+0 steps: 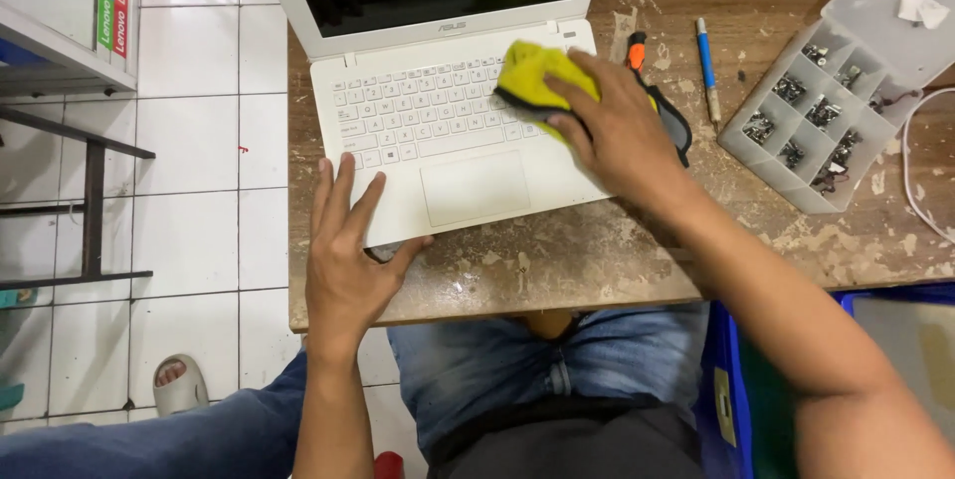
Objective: The person cleans the top of a white laptop with a yellow cloth, flips it over, and then uses a screwdriver to install several screws into the bottom cover, picking them from a divided parts container.
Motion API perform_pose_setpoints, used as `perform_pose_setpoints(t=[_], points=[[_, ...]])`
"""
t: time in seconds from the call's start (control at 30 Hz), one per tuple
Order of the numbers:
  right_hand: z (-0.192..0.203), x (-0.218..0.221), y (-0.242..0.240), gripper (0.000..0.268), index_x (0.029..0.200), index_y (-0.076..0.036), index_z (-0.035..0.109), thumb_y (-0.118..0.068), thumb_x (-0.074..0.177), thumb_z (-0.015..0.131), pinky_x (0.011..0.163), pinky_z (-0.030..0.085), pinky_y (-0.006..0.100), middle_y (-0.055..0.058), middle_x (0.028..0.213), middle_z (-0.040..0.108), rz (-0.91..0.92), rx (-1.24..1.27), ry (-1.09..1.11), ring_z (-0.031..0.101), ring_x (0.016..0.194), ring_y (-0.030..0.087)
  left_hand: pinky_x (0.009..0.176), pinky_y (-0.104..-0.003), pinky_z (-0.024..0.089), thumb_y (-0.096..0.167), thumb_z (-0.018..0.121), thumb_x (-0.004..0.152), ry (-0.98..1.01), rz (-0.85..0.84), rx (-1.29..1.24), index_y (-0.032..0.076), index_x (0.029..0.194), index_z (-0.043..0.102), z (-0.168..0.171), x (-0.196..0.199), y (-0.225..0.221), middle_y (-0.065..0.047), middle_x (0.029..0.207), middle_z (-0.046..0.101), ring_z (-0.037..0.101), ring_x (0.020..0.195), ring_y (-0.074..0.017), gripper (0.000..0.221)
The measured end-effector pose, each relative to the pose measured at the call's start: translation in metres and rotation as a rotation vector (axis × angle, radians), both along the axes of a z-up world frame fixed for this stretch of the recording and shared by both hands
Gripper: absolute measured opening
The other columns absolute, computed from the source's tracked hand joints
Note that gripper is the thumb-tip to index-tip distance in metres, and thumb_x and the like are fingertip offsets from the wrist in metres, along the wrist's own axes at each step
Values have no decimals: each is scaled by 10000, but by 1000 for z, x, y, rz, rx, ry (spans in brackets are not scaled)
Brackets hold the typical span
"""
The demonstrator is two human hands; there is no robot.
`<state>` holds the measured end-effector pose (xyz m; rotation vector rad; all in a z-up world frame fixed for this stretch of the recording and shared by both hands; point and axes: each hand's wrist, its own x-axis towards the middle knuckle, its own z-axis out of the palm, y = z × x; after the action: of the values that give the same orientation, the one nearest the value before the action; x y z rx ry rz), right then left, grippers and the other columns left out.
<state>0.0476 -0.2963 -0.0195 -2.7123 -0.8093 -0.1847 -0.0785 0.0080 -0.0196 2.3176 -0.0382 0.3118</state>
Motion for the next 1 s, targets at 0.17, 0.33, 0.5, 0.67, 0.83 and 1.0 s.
perform_pose_setpoints(t=[0.17, 0.33, 0.5, 0.67, 0.83, 1.0], points=[[1, 36, 11, 409, 1419, -27, 611, -285, 1107, 556, 1016, 448, 625, 268, 1411, 502, -129, -87, -128, 460, 1276, 431, 1232, -553, 362, 276, 918, 780, -128, -58, 72, 20, 1390, 612, -19, -6, 7, -192, 1605, 395, 283, 1539, -411, 729], [1, 40, 52, 389, 1365, -85, 635, -357, 1114, 514, 962, 448, 483, 162, 1257, 596, -88, -221, -185, 510, 1125, 338, 1229, -586, 357, 367, 909, 768, -126, -56, 49, 53, 1426, 573, -14, -4, 4, -194, 1601, 407, 291, 1538, -428, 802], [3, 49, 113, 463, 1405, -96, 582, -424, 1106, 450, 1031, 429, 529, 121, 1367, 567, 192, -114, -97, 487, 1247, 348, 1222, -554, 380, 508, 835, 811, -31, 30, 62, 97, 1617, 224, -4, -3, -1, -198, 1691, 197, 267, 1573, -402, 1092], [-9, 45, 183, 390, 1309, -117, 596, -418, 1067, 542, 902, 436, 509, 105, 1336, 574, 319, -82, -238, 532, 1136, 354, 1256, -642, 316, 537, 843, 822, -104, 34, 82, 123, 1646, 111, -14, -2, 1, -193, 1718, 106, 184, 1610, -437, 1178], [-6, 42, 177, 358, 1303, -135, 593, -383, 1045, 597, 823, 442, 491, 114, 1341, 557, 346, -41, -325, 530, 1102, 353, 1303, -586, 272, 503, 831, 860, -107, 1, 69, 105, 1647, 81, -12, -4, 3, -218, 1719, 67, 147, 1619, -448, 1157], [16, 51, 89, 409, 1424, -130, 623, -314, 1065, 561, 1045, 397, 581, 159, 1391, 570, 203, 35, 21, 473, 1273, 359, 1235, -589, 363, 543, 777, 864, -25, -8, 39, 91, 1631, 95, -9, -3, 4, -198, 1697, 133, 198, 1591, -405, 1122]])
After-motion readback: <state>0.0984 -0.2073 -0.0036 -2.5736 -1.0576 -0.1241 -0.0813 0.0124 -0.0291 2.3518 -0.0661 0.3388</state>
